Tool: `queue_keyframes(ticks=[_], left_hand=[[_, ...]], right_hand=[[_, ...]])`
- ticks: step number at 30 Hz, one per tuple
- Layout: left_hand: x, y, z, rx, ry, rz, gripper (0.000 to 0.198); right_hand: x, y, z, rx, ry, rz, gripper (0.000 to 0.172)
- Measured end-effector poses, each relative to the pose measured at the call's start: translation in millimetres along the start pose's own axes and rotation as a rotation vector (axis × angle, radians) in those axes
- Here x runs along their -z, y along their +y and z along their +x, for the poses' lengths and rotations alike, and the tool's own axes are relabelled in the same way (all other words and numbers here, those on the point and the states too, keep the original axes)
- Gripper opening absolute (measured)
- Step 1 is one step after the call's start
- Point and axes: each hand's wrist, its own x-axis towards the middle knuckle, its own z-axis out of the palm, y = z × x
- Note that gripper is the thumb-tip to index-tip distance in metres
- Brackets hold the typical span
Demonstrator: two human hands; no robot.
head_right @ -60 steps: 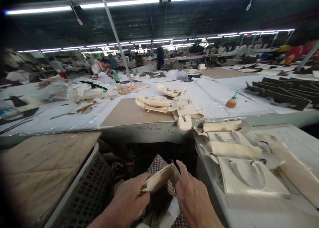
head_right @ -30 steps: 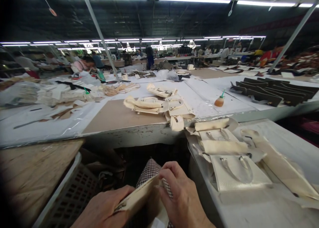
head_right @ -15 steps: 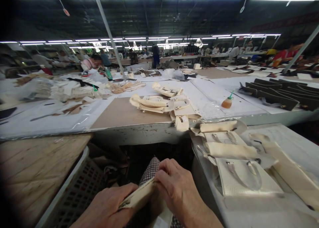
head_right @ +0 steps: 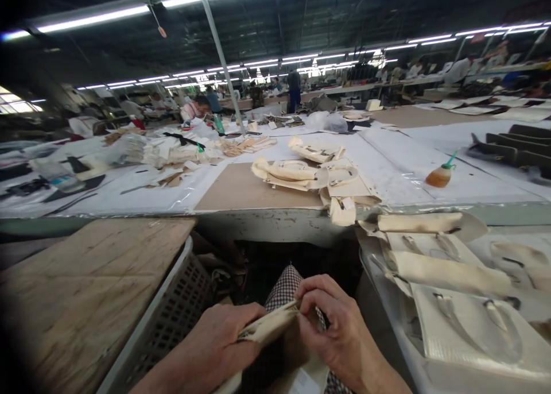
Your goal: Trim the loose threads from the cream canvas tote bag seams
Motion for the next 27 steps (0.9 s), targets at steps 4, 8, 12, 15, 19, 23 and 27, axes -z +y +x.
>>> queue_keyframes(ticks=[4, 8, 12, 15, 19, 23, 27], left_hand=[[0.0, 2.1, 0.3, 0.009, 0.003, -0.004, 0.029], [-6.9, -2.0, -0.4, -0.028, 0.068, -0.036, 0.027], [-14.8, -7.6, -1.5, -0.056, 0.2, -0.052, 0.013], [-18.0, -11.9, -2.4, -0.12, 0.301, -0.047, 0.011], [-21.9, -18.8, -1.8, -0.257, 0.394, 0.015, 0.022], [-27.2, -22.6, 2.1, -0.37, 0.475, 0.009, 0.028], [-27.1, -22.8, 5.8, -0.438, 0.483, -0.002, 0.03]], right_hand=[[-1.1, 3.4, -4.0, -0.04, 0.066, -0.019, 0.015], [-1.5, 4.3, -4.9, -0.099, 0.074, -0.059, 0.016], [-3.7, 5.1, -5.3, -0.157, 0.085, -0.068, 0.016], [-5.7, 4.6, -4.2, -0.169, 0.085, -0.058, 0.015], [-7.2, 2.6, -1.8, -0.171, 0.086, -0.047, 0.014], [-7.9, 2.1, -2.6, -0.174, 0.086, -0.021, 0.013], [-8.8, 1.2, -5.0, -0.18, 0.107, 0.006, 0.014]])
